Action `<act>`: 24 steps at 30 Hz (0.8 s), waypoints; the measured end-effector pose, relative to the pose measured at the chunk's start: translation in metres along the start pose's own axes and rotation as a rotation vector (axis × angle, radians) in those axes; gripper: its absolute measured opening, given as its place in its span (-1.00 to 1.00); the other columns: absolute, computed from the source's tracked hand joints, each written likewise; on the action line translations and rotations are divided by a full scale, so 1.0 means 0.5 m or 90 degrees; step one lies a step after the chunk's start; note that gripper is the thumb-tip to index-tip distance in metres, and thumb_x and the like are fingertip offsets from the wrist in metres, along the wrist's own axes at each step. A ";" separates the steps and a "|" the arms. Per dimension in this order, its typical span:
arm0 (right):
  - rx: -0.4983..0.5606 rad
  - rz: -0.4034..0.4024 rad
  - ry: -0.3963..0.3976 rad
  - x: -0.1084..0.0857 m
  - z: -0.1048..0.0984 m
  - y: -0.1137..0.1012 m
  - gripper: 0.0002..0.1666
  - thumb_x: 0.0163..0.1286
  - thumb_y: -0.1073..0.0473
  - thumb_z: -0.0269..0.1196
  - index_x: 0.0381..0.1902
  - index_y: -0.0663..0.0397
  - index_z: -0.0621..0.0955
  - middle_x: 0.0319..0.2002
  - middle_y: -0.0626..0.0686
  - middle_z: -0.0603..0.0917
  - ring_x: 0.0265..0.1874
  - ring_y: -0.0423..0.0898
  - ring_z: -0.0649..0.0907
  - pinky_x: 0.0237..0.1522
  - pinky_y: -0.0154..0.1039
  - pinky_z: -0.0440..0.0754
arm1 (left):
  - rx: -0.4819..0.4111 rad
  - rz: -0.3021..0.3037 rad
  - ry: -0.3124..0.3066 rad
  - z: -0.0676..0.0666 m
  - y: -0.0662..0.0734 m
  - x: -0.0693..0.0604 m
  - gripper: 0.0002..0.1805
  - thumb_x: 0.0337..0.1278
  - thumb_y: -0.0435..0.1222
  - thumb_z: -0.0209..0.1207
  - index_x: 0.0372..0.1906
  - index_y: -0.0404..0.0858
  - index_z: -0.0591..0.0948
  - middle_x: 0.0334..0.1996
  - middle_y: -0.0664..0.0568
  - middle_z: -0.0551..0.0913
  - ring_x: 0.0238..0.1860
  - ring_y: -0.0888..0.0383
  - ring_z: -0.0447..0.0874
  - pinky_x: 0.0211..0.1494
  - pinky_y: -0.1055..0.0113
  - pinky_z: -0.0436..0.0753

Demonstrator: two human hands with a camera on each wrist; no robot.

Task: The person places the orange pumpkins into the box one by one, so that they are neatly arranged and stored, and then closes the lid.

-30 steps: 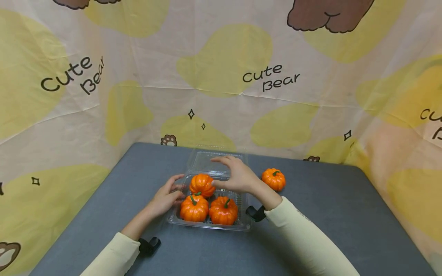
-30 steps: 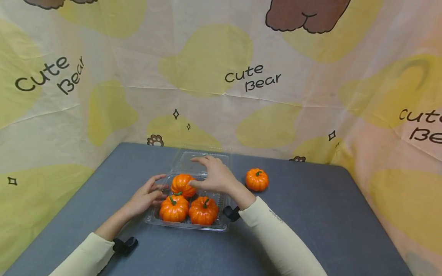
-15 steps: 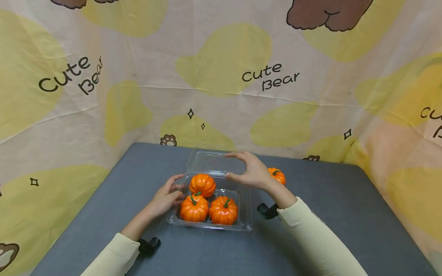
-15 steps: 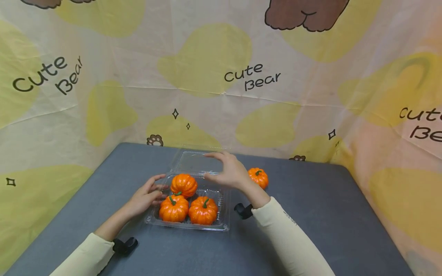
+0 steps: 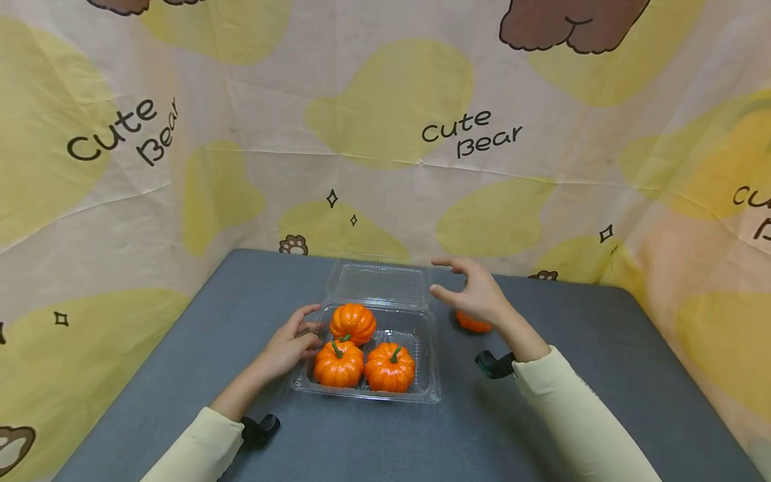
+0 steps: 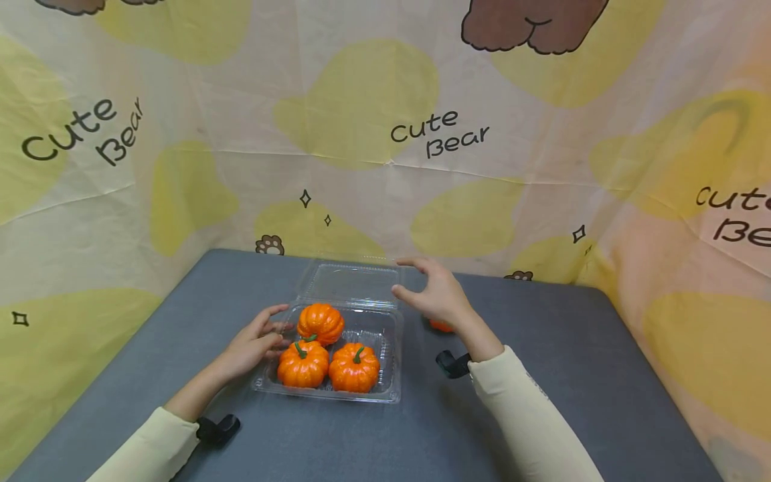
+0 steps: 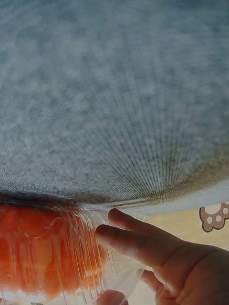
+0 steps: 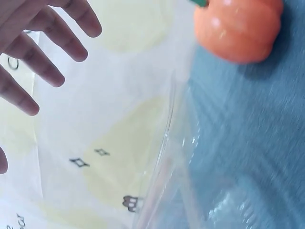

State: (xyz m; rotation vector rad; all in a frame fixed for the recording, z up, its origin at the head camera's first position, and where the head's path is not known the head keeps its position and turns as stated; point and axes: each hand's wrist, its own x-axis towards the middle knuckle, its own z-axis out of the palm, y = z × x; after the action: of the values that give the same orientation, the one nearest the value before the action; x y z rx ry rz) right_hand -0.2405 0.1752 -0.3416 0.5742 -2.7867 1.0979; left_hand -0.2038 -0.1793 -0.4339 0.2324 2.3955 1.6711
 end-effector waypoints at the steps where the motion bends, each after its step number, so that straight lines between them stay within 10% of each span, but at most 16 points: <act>1: 0.001 0.007 0.003 -0.002 -0.004 0.006 -0.40 0.25 -0.08 0.30 0.26 -0.20 0.50 0.31 0.07 0.45 0.26 0.18 0.44 0.15 0.21 0.46 | -0.001 0.000 -0.002 0.000 0.000 0.000 -0.35 0.28 -0.42 -0.08 0.46 -0.19 0.10 0.26 -0.40 0.41 0.03 -0.13 0.61 -0.02 0.10 0.69; 24: 0.052 0.096 0.077 -0.049 -0.030 0.145 -0.40 0.31 -0.02 0.27 0.28 -0.01 0.48 0.28 0.25 0.44 0.21 0.36 0.45 0.15 0.26 0.46 | 0.015 -0.017 0.017 0.002 0.003 -0.006 -0.36 0.28 -0.41 -0.06 0.45 -0.15 0.14 0.25 -0.36 0.44 -0.01 -0.07 0.64 -0.04 0.11 0.70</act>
State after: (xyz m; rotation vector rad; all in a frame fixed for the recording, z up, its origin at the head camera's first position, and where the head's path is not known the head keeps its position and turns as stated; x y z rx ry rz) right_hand -0.2457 0.2416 -0.3821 0.2970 -2.7281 1.2353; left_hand -0.2008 -0.1783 -0.4325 0.1812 2.4273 1.6463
